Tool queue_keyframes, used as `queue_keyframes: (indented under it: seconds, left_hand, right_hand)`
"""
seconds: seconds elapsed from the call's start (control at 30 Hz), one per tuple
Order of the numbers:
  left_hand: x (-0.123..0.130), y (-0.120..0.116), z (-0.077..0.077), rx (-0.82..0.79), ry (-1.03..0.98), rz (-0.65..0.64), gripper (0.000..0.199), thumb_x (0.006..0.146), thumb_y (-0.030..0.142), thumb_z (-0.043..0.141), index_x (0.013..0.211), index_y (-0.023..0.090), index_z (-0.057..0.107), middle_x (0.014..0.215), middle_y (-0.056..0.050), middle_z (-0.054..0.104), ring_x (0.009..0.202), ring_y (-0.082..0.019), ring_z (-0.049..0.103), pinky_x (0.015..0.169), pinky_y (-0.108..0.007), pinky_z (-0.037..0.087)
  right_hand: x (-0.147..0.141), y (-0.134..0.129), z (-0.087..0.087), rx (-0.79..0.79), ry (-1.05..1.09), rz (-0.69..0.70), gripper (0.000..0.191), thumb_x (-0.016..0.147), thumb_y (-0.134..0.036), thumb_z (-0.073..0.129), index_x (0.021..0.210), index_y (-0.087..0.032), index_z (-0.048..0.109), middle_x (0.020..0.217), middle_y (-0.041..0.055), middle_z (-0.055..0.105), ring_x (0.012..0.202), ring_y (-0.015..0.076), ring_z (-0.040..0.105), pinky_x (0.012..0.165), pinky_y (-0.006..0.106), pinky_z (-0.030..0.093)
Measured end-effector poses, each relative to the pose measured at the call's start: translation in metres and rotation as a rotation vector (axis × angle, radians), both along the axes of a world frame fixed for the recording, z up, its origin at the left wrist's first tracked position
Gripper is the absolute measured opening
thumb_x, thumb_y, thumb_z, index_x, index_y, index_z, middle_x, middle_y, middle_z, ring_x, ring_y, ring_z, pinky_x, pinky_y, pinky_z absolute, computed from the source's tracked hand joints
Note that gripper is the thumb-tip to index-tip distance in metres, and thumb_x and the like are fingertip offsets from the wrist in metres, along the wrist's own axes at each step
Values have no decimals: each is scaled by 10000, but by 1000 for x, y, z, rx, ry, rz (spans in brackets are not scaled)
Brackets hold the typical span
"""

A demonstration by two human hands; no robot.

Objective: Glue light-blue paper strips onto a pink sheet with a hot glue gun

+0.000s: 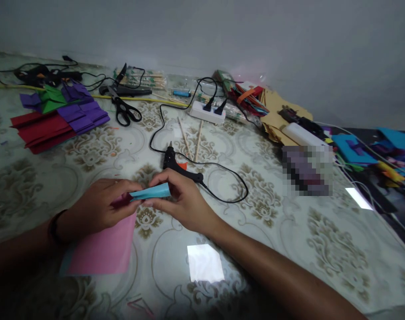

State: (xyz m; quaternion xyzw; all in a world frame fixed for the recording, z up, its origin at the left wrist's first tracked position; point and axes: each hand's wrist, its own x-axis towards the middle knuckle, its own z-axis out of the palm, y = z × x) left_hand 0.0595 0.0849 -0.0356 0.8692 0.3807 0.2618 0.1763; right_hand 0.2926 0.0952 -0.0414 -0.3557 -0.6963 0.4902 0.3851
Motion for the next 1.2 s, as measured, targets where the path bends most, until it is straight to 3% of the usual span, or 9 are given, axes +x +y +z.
queue_keyframes:
  seconds: [0.17, 0.43, 0.93, 1.1, 1.2]
  left_hand:
    - [0, -1, 2, -28, -4, 68, 74, 951, 253, 648, 1005, 245, 699, 677, 57, 699, 600, -124, 651, 624, -251, 453]
    - [-1, -1, 3, -41, 18, 73, 178, 1031, 371, 594, 998, 252, 722, 826, 21, 798, 700, -142, 722, 654, -269, 465]
    - [-4, 1, 4, -64, -71, 169, 156, 1003, 300, 637, 962, 224, 766, 715, 17, 769, 597, -133, 680, 579, -251, 456]
    - [-2, 2, 6, -108, -93, 111, 148, 987, 317, 660, 1006, 204, 755, 813, 6, 800, 616, -120, 690, 579, -229, 474]
    - [-1, 3, 7, -49, -64, 53, 153, 1010, 310, 642, 1066, 213, 746, 892, 4, 822, 701, -132, 737, 650, -232, 512]
  right_hand:
    - [3, 2, -2, 173, -73, -3, 251, 912, -427, 810, 990, -214, 706, 928, 43, 703, 843, 180, 667, 749, 301, 526]
    - [4, 0, -4, 412, -80, -40, 77, 961, -286, 759, 963, -229, 708, 905, 44, 728, 854, 189, 693, 769, 322, 568]
    - [7, 2, -6, 453, -68, -134, 25, 956, -209, 759, 981, -208, 754, 902, 38, 786, 804, 156, 736, 734, 267, 586]
    - [8, 1, -6, 504, -69, -120, 22, 969, -176, 741, 972, -193, 755, 909, 45, 793, 814, 148, 742, 750, 249, 590]
    - [6, -1, -6, 538, -91, -67, 22, 977, -164, 728, 991, -176, 739, 917, 64, 788, 845, 160, 742, 775, 264, 594]
